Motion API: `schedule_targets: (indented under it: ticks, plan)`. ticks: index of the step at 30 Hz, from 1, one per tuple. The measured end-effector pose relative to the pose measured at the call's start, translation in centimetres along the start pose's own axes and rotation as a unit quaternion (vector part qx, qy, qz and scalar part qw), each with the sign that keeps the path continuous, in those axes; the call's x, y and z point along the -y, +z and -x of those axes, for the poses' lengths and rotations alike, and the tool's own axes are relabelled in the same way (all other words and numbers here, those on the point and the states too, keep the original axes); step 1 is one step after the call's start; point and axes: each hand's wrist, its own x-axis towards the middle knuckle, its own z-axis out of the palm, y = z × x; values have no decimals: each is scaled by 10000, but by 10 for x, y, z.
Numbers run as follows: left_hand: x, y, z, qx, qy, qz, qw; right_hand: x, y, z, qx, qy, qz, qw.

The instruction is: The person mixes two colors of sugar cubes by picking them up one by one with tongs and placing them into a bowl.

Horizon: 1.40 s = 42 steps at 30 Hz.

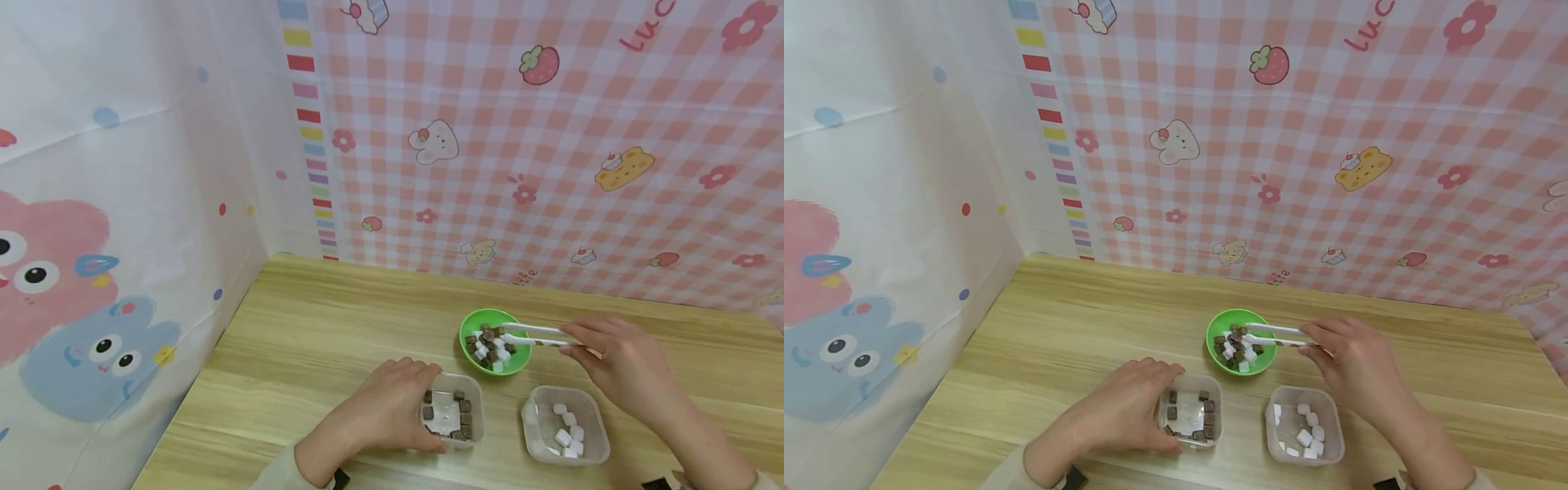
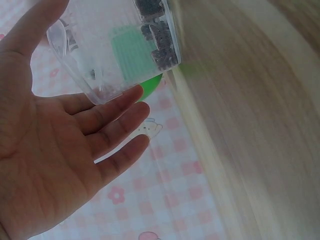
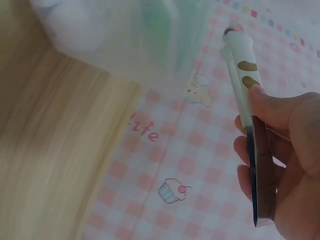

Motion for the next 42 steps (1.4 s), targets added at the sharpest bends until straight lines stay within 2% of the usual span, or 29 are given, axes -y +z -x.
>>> schedule_targets:
  ticks: [6, 10, 18, 29, 37, 42]
  plan:
    - [1, 1, 0, 6, 17, 2, 10000, -3, 0, 7, -18, 203, 58, 9998]
    - [1, 0, 0, 26, 9, -1, 10000, 0, -3, 6, -31, 184, 99, 9998]
    - [1, 1, 0, 41, -20, 11, 10000, 17, -8, -1, -234, -363, 105, 9990]
    - [1, 0, -1, -4, 6, 6, 10000, 45, -8, -9, 97, -778, -327, 9964]
    - [1, 0, -1, 12, 25, -42, 10000, 59, 2, -11, 442, -1044, -285, 9931]
    - [1, 1, -1, -20, 54, -74, 10000, 68, 11, -12, 768, -1185, -440, 9890]
